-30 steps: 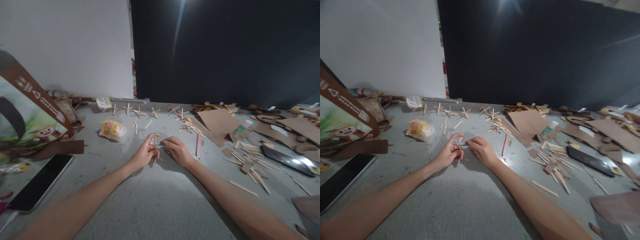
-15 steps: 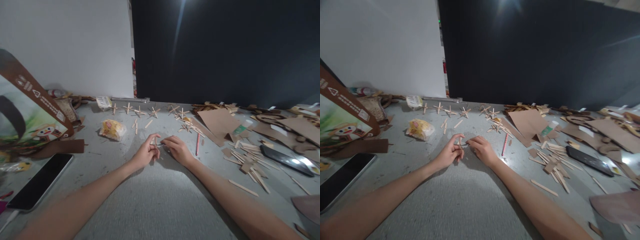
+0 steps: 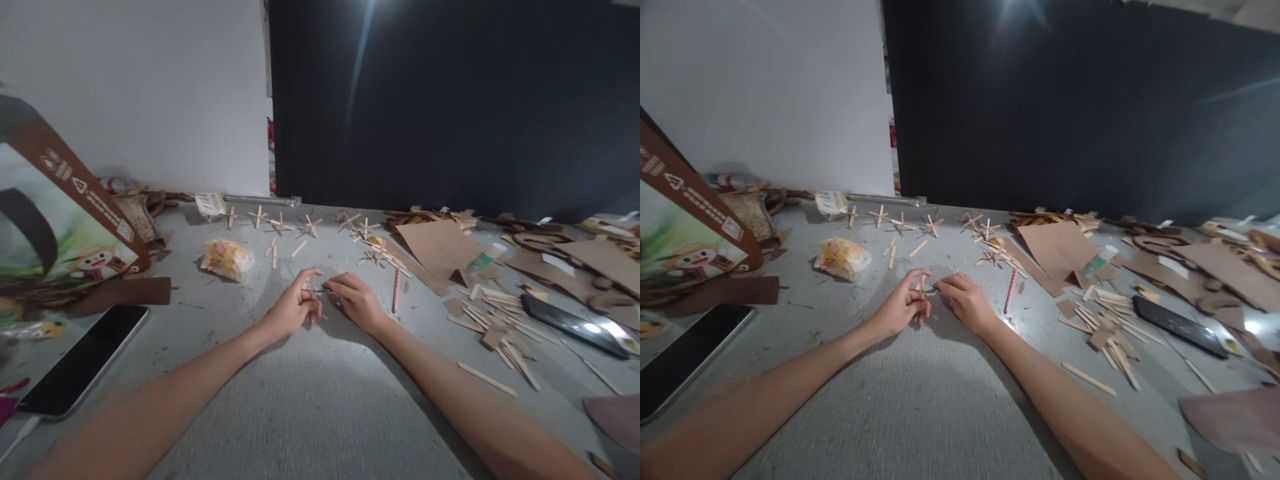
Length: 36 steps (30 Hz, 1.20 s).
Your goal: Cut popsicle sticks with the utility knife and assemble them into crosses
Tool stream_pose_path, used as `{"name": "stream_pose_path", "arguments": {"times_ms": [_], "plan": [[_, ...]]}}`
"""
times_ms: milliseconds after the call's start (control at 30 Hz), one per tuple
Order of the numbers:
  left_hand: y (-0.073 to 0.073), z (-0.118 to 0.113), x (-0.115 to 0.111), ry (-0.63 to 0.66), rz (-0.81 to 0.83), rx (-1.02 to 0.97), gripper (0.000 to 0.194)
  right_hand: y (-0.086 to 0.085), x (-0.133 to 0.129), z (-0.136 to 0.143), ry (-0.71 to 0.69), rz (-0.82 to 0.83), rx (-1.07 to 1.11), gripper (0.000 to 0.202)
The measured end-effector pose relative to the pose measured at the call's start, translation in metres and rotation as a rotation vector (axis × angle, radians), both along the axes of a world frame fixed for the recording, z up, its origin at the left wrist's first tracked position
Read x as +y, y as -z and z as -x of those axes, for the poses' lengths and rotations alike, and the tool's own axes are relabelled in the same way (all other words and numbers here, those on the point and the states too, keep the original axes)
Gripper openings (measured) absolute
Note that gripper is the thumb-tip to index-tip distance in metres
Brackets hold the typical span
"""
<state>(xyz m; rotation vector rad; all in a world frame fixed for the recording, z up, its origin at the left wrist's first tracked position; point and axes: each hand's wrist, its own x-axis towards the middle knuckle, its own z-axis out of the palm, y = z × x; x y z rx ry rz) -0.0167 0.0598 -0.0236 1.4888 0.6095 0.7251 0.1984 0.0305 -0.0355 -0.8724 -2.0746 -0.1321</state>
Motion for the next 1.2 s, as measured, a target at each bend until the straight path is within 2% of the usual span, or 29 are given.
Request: {"name": "stream_pose_path", "arguments": {"times_ms": [200, 400, 633, 767, 1067, 1200], "plan": [[0.0035, -0.0004, -0.0006, 0.063, -0.041, 0.049, 0.059, 0.0013, -0.0020, -0.0010, -0.063, 0.021, -0.041, 0.033], [0.0008, 0.0012, -0.0007, 0.002, -0.078, 0.008, 0.058, -0.0011, -0.0010, -0.0001, -0.013, 0.012, 0.006, 0.032], [-0.0017, 0.0015, -0.0026, 0.065, -0.111, 0.068, 0.051, 0.0021, -0.0021, 0.0011, -0.050, 0.009, -0.041, 0.034], [-0.0032, 0.0022, -0.0029, 0.023, -0.102, 0.018, 0.050, 0.0030, -0.0002, 0.0003, -0.021, 0.035, -0.008, 0.035], [0.0054, 0.0029, 0.0009, 0.078, -0.124, 0.108, 0.055, -0.0009, -0.0030, 0.0003, -0.046, 0.002, -0.064, 0.033], [0.0023, 0.0027, -0.0008, 0.016, -0.109, 0.040, 0.054, -0.0016, -0.0026, 0.0007, -0.025, 0.012, -0.036, 0.034]]}}
